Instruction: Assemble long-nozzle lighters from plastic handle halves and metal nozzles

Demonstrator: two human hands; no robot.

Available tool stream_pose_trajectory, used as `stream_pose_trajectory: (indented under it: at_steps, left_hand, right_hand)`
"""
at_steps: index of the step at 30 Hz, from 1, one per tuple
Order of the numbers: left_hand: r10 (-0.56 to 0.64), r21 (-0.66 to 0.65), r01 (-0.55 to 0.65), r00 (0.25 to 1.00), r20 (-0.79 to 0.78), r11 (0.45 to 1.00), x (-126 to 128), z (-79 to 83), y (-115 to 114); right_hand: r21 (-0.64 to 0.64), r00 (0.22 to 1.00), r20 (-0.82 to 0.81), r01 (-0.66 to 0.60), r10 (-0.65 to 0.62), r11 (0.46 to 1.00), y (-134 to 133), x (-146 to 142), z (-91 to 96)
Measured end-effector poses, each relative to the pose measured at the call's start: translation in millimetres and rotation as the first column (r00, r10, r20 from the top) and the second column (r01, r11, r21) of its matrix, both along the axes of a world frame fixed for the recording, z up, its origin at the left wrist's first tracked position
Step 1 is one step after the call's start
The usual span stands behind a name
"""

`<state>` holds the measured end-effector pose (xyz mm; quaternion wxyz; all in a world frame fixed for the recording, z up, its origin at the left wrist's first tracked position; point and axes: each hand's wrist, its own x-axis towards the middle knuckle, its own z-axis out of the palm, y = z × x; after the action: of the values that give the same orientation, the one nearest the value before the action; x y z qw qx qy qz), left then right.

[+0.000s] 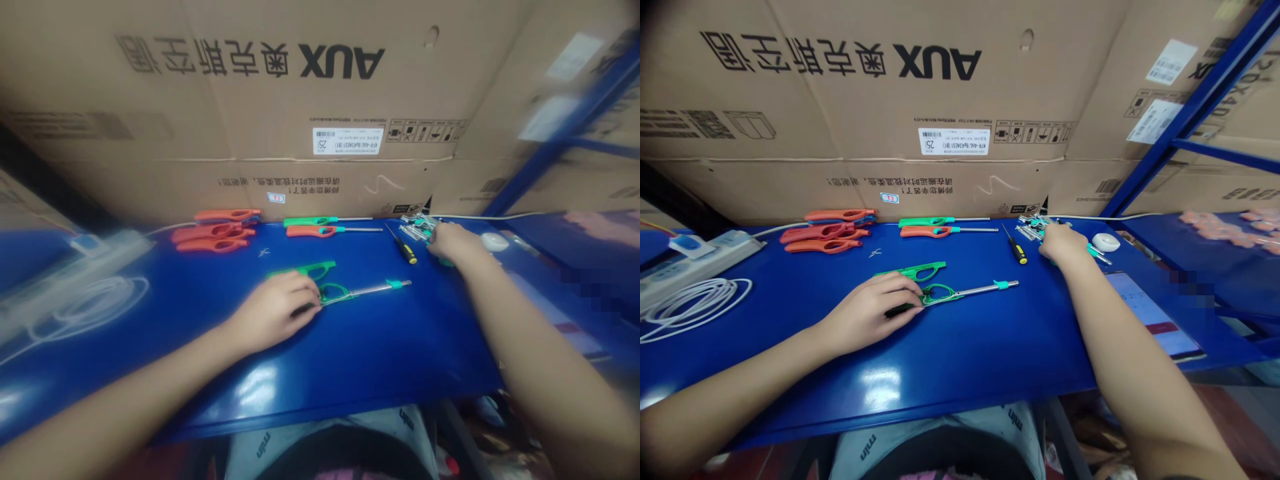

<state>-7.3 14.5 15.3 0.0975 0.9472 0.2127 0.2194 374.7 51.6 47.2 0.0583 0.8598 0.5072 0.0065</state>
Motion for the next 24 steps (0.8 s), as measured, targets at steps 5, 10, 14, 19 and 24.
stream_pose_trajectory:
  at_steps: [5,10,14,19,24]
  left_hand:
    - [0.002,0.008,-0.002,1.0,-0.005,1.0,-1,1.2,-2]
    - [0.036,-0.02,-0.036,0.999,-0.005,0.999,0,1.8,-1]
    - [0.076,-0.066,-0.076,0.997,-0.009,0.995,1,1.9,-1]
    - [0.136,-0.107,-0.136,0.991,-0.007,0.985,1,-2.4,-1]
    - [0.118,-0.115,-0.117,0.993,0.008,0.987,2,-6.0,1]
  right_hand:
    - [0.121,0.995,-0.057,-0.071,0.079,0.99,0,-4,3.3]
    - [0.273,0.871,-0.202,-0.389,0.448,0.88,-10,-39,3.0]
    - [0.372,0.501,-0.21,-0.753,0.84,0.542,-26,-79,-11.7]
    - [0.324,0.349,-0.258,-0.847,0.901,0.42,-37,-101,-24.8]
    - [0.362,0.369,-0.253,-0.821,0.894,0.441,-32,-101,-30.9]
